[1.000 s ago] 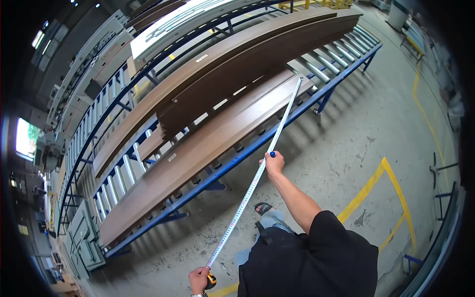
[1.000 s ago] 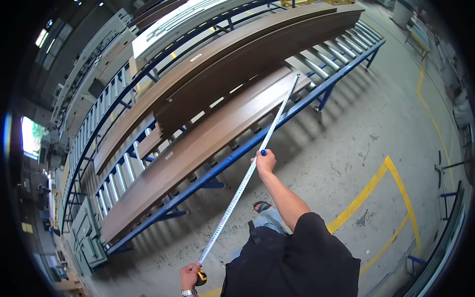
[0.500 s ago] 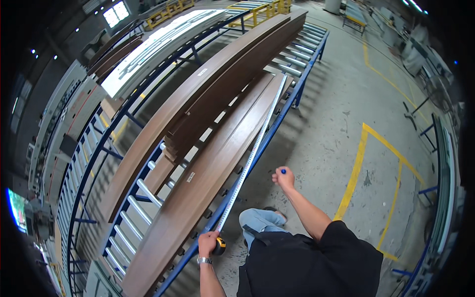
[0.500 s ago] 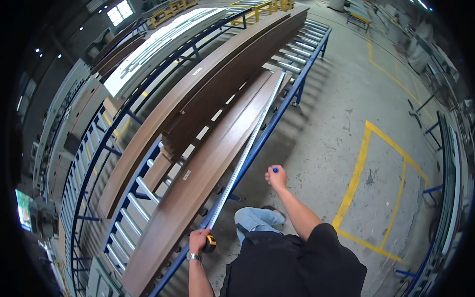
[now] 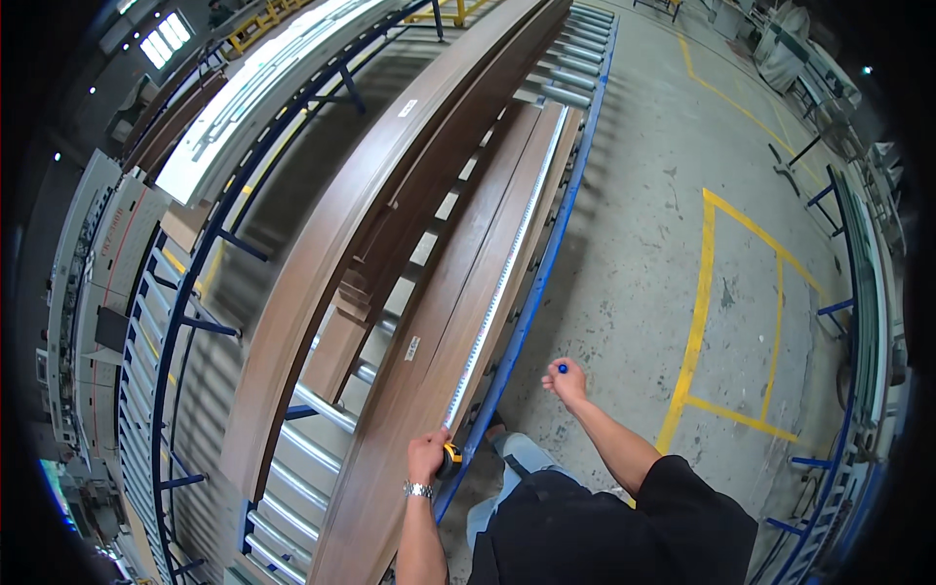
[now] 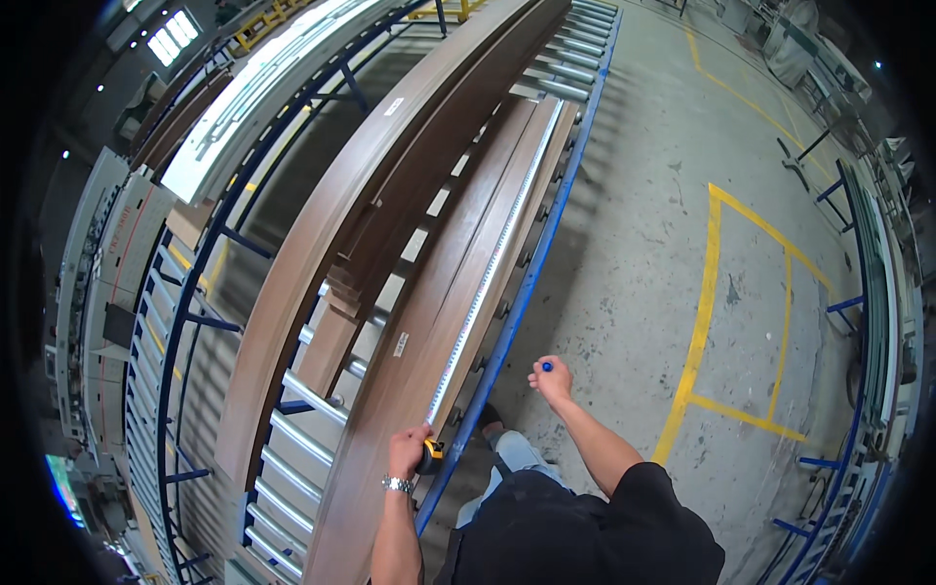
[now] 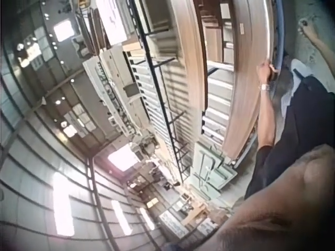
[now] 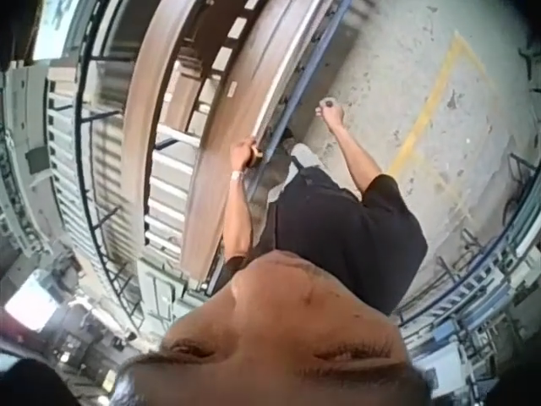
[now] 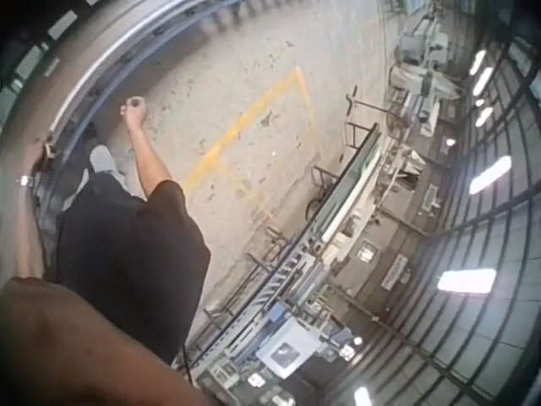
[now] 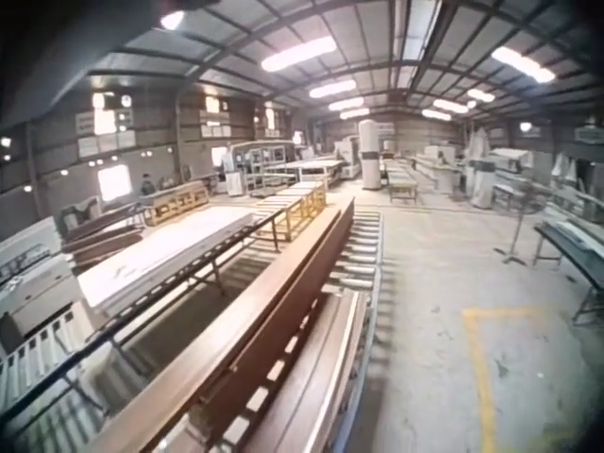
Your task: Measure and mark dimensions on wooden planks using a tape measure and marker.
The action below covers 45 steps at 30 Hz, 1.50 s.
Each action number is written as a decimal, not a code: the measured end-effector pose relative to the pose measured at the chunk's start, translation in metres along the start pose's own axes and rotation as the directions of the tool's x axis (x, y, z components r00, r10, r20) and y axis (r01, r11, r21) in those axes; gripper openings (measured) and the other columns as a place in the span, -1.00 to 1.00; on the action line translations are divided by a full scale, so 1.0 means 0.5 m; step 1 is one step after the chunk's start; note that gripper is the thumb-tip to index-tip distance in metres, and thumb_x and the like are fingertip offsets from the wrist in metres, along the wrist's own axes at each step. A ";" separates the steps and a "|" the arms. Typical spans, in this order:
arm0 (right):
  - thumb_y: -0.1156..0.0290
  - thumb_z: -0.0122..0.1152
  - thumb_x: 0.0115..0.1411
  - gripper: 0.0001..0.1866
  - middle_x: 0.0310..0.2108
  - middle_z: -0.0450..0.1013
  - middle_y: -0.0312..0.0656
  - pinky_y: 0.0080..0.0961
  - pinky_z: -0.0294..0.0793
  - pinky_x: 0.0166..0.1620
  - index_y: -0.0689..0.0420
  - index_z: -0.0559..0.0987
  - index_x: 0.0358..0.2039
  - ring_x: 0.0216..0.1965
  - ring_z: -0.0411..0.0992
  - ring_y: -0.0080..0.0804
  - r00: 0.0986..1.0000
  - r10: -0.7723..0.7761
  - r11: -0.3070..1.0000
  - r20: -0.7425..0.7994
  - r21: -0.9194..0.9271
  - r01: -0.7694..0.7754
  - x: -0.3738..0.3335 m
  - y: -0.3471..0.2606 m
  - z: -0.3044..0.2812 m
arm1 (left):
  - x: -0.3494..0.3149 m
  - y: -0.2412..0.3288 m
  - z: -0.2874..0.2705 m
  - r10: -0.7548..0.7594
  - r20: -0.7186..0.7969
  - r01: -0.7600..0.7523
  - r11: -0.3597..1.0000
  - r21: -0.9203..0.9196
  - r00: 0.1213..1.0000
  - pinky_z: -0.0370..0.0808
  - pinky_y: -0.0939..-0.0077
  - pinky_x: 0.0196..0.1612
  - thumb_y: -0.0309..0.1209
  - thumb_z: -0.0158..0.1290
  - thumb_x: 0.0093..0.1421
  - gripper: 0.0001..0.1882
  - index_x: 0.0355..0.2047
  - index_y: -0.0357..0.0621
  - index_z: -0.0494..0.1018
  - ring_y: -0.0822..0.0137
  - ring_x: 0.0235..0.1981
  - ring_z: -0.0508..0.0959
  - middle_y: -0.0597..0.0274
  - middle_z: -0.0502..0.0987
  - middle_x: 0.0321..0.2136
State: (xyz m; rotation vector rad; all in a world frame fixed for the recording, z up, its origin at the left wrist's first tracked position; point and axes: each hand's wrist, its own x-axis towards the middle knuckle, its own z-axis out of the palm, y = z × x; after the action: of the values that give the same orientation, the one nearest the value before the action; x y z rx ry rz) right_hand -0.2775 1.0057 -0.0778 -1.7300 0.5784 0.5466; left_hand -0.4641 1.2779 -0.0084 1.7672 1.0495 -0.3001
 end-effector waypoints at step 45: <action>0.36 0.06 0.31 -0.80 -0.50 0.52 -0.11 -0.56 0.38 -0.62 0.10 0.39 -0.09 -0.60 0.48 -0.38 0.935 -0.245 0.790 0.255 -0.507 0.345 -0.855 0.360 0.335 | -0.899 -1.644 -0.949 -0.688 -0.494 0.772 0.634 -0.054 0.531 0.57 0.21 -0.13 0.13 0.28 -0.06 -0.44 -0.30 -0.13 0.63 -0.01 -0.19 0.63 -0.05 0.63 -0.27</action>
State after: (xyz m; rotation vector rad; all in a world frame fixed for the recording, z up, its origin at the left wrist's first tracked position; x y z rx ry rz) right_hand -0.7306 1.1728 0.0222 -2.2315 -0.0007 0.6713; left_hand -1.4810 1.5394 -0.0350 1.4641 2.2080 -0.4997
